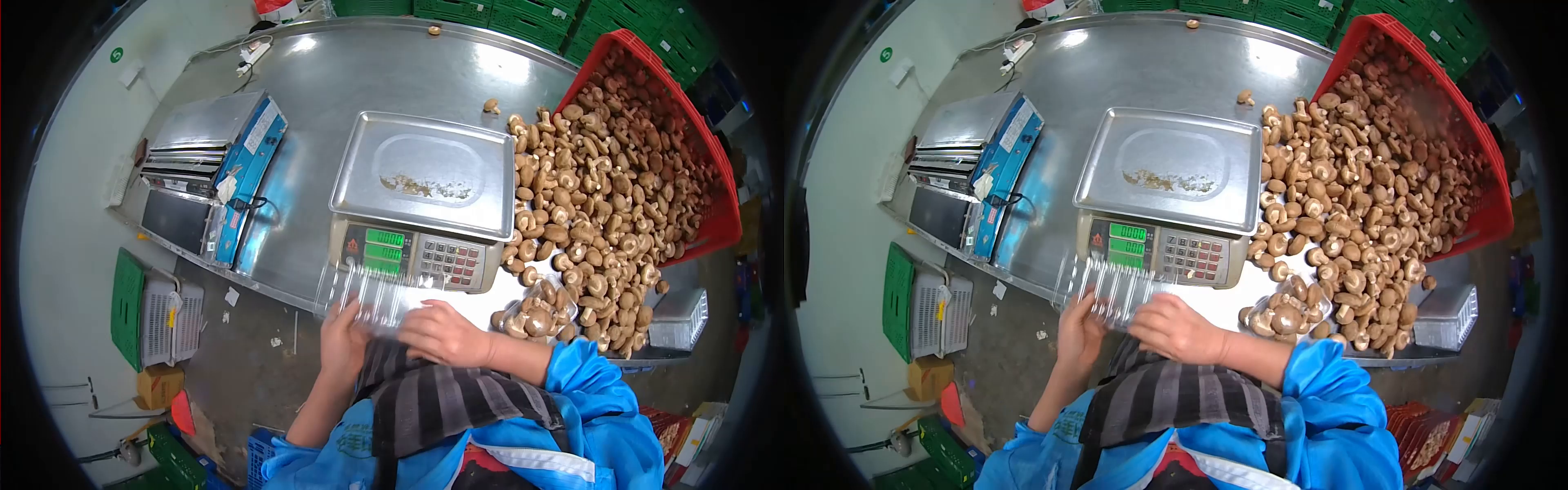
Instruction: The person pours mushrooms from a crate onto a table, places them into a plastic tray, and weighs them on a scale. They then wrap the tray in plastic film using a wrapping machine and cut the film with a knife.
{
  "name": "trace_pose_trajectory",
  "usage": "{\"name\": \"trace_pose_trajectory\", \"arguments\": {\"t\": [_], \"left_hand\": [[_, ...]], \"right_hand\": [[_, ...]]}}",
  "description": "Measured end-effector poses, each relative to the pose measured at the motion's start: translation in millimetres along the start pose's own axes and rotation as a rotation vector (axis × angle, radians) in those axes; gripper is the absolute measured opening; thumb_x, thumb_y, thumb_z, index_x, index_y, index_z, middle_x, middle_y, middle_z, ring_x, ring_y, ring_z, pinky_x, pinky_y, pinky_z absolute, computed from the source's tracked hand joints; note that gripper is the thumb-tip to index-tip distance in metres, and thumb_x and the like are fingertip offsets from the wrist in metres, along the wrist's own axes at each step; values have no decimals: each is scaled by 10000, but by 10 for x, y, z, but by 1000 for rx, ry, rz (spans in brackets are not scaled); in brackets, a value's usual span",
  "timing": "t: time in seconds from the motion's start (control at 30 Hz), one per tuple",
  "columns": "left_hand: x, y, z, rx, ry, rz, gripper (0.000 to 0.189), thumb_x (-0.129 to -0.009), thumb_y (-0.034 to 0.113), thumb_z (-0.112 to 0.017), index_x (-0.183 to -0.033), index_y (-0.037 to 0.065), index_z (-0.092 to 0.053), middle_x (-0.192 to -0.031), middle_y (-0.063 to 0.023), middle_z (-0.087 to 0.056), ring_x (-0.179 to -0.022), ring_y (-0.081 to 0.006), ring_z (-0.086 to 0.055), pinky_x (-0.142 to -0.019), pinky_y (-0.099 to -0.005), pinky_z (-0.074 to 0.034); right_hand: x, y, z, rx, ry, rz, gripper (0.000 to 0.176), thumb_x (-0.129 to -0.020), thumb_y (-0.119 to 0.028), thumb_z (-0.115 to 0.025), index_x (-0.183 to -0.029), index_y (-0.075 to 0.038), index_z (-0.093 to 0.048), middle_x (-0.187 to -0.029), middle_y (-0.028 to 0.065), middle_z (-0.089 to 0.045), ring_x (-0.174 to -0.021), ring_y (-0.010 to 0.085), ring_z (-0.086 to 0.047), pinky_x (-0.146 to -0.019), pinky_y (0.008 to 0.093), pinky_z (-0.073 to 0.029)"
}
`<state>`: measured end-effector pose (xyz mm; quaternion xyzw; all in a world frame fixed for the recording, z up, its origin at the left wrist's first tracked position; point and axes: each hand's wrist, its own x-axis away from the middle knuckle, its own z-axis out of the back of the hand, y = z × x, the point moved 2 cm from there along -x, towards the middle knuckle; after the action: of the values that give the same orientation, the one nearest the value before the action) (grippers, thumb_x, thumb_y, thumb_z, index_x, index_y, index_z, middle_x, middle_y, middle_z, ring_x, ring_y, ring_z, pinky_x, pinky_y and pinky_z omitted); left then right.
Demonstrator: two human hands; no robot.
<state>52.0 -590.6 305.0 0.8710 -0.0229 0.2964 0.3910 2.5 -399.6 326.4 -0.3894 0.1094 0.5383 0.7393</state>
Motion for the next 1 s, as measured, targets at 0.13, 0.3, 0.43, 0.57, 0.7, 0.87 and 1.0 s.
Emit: {"name": "trace_pose_trajectory", "arguments": {"t": [0.13, 0.3, 0.43, 0.57, 0.7, 0.87, 1.0], "left_hand": [[366, -73, 754, 81, 279, -115, 196, -844, 147, -554, -1008, 43, -529, -887, -102, -613, -787, -213, -610, -614, -365, -499], [919, -153, 1351, 188, 549, -170, 176, -807, 188, -620, -910, 54, -572, -804, -77, -616, -682, -171, -597, -564, -303, -477], [895, -64, 1541, 106, 345, -78, 194, -829, 193, -616, -940, 41, -568, -792, -83, -629, -614, -145, -587, -538, -268, -464], [1011, 402, 2300, 106, 279, -179, 227, -868, 223, -588, -979, 28, -558, -807, -95, -640, -620, -140, -596, -537, -269, -468], [1402, 1053, 3133, 270, 285, -380, 304, -915, 273, -507, -1092, 27, -486, -943, -117, -619, -774, -178, -614, -627, -311, -495], [1607, 1445, 4307, 407, 523, -517, 389, -945, 387, -400, -1142, 52, -432, -955, -174, -578, -758, -252, -578, -662, -382, -495], [1539, 1790, 4801, 425, 647, -512, 385, -943, 375, -409, -1130, 40, -441, -943, -166, -576, -748, -256, -576, -674, -379, -485]], "right_hand": [[389, 156, -108, -164, -106, -550, 212, -777, -156, -656, -930, -25, -592, -876, 114, -571, -794, 277, -566, -709, 368, -465], [92, 208, -780, -828, -496, -737, 351, -911, -231, -525, -1167, 8, -516, -956, 130, -604, -741, 215, -622, -669, 322, -500], [-390, -435, -1221, -1394, -760, -1038, 595, -930, -279, -488, -1335, 65, -219, -954, 198, -606, -743, 226, -622, -679, 299, -522], [-817, -727, -2083, -1357, -765, -1166, 388, -916, -258, -507, -1119, 68, -452, -876, 187, -630, -601, 171, -600, -584, 275, -519], [-1592, -1109, -2841, -1212, -887, -1198, 338, -889, -284, -549, -1022, 24, -510, -832, 147, -651, -564, 148, -585, -528, 261, -513], [-2491, -1198, -3675, -1116, -1122, -1151, 356, -851, -269, -593, -1045, 14, -500, -844, 151, -653, -543, 133, -570, -487, 259, -508], [-3499, -1066, -4287, -1237, -1093, -1041, 279, -853, -254, -585, -968, -7, -525, -829, 148, -644, -519, 136, -579, -468, 251, -510]]}}
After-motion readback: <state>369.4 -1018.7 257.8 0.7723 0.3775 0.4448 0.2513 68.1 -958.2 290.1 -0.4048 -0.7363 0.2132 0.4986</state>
